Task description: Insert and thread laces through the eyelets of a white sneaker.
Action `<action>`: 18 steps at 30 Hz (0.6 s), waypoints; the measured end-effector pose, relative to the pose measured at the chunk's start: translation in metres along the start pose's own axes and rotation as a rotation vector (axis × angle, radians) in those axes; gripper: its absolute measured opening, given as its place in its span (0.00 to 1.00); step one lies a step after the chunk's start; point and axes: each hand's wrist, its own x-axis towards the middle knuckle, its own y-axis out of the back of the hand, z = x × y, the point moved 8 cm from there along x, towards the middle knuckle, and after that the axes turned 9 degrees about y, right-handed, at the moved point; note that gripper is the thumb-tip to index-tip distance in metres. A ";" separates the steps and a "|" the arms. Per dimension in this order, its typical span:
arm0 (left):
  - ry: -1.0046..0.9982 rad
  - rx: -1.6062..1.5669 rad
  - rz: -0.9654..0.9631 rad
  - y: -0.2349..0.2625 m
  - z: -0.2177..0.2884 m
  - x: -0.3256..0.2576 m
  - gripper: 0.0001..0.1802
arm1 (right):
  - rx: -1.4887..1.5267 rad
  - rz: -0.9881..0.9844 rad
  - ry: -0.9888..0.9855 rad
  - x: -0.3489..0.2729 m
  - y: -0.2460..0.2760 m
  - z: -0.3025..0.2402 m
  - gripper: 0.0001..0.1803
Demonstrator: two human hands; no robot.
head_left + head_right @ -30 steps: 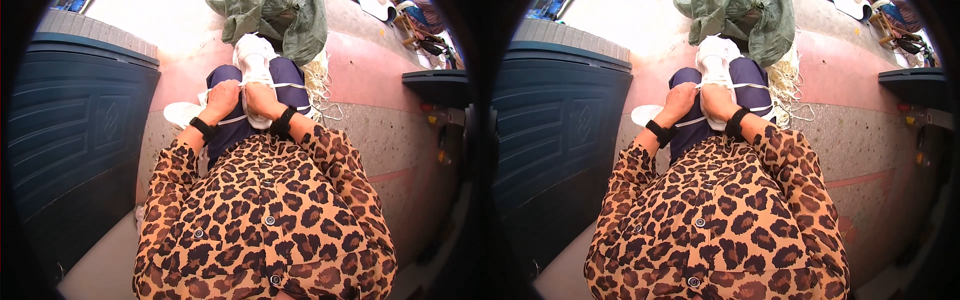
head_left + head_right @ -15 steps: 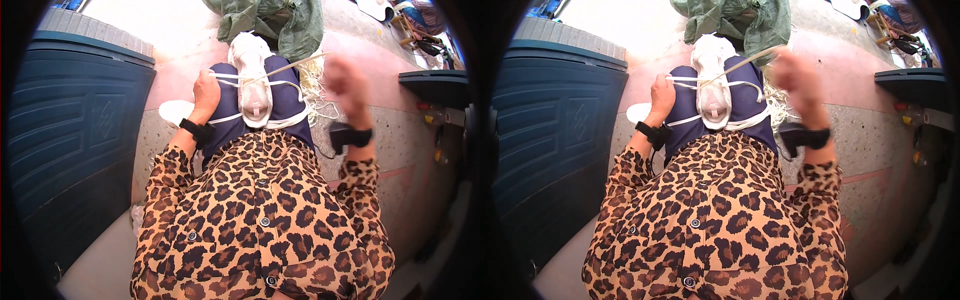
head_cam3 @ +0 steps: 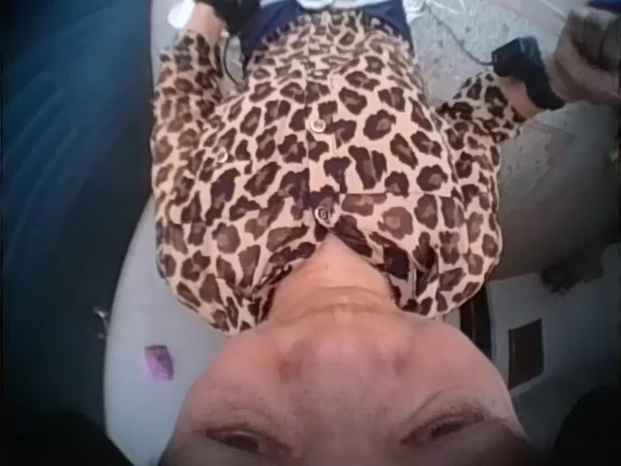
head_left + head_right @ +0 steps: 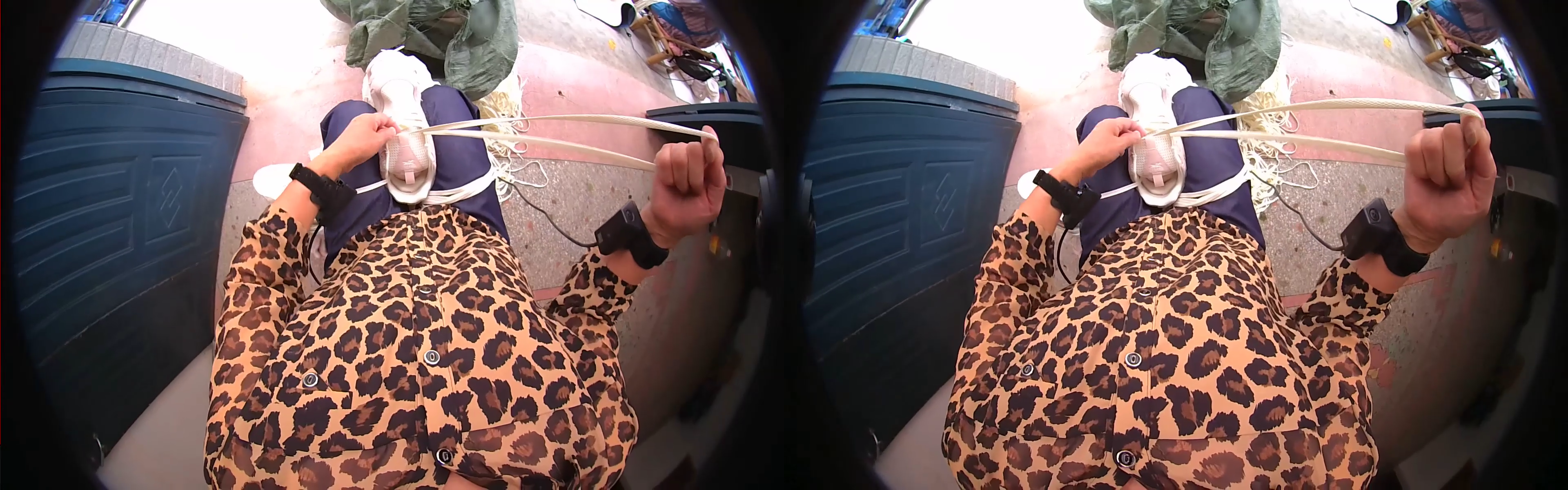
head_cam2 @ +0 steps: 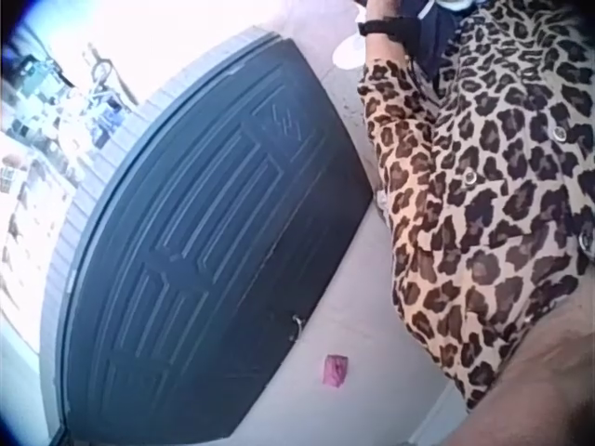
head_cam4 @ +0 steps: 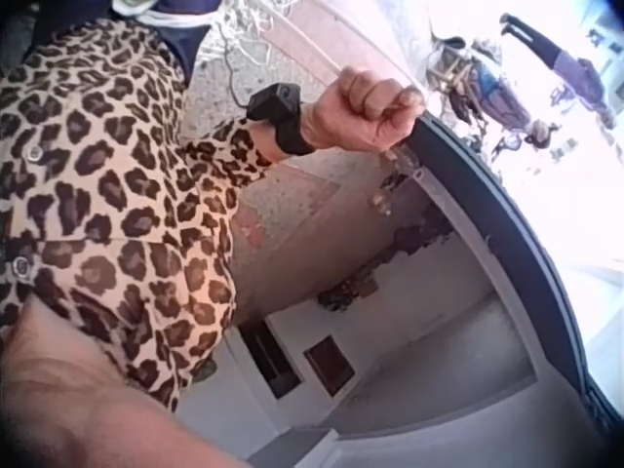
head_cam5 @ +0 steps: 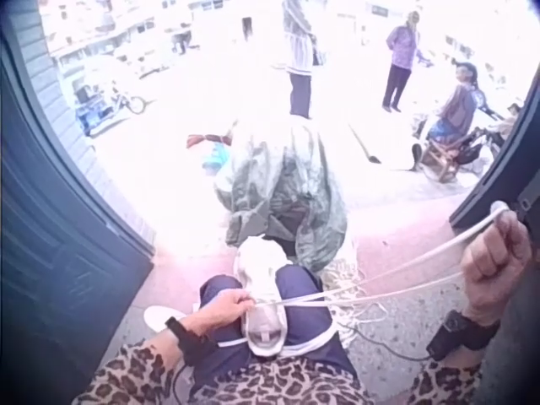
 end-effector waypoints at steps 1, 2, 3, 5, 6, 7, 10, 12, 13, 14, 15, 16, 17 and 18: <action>-0.008 -0.001 -0.107 -0.009 0.002 0.002 0.11 | 0.008 -0.007 -0.007 0.000 -0.003 0.002 0.07; -0.038 0.040 -0.153 -0.012 0.003 0.004 0.10 | 0.016 -0.014 -0.013 0.001 -0.005 0.003 0.08; -0.044 0.040 -0.162 -0.010 0.007 0.006 0.10 | 0.006 -0.010 -0.010 0.001 -0.005 0.004 0.08; -0.016 0.182 -0.312 -0.013 0.010 0.007 0.11 | -0.007 -0.021 0.021 0.005 -0.004 0.005 0.09; -0.004 0.338 -0.337 -0.008 0.019 0.001 0.12 | -0.016 -0.016 -0.010 0.007 0.005 0.009 0.09; -0.009 0.341 -0.338 -0.003 0.017 0.001 0.12 | -0.069 0.034 -0.003 0.009 0.014 0.015 0.08; -0.164 -0.041 -0.296 0.036 0.027 -0.022 0.14 | -0.376 0.369 -0.208 0.000 0.067 0.077 0.11; -0.226 -0.421 -0.216 0.088 0.056 -0.047 0.15 | -0.576 0.377 -0.429 -0.024 0.085 0.128 0.14; -0.229 -0.606 -0.191 0.119 0.059 -0.052 0.15 | -0.652 0.327 -0.576 -0.041 0.091 0.156 0.14; -0.261 -0.796 -0.177 0.154 0.066 -0.058 0.14 | -0.802 0.281 -0.654 -0.052 0.086 0.181 0.14; -0.399 -0.857 -0.136 0.193 0.070 -0.073 0.11 | -0.941 0.216 -0.738 -0.063 0.080 0.210 0.14; -0.404 -1.049 -0.055 0.231 0.061 -0.082 0.10 | -1.016 0.050 -0.664 -0.073 0.086 0.237 0.15; -0.484 -1.186 -0.019 0.262 0.061 -0.110 0.09 | -1.064 -0.142 -0.586 -0.083 0.084 0.265 0.16; -0.510 -1.239 0.025 0.282 0.049 -0.125 0.09 | -1.128 -0.219 -0.528 -0.094 0.083 0.283 0.16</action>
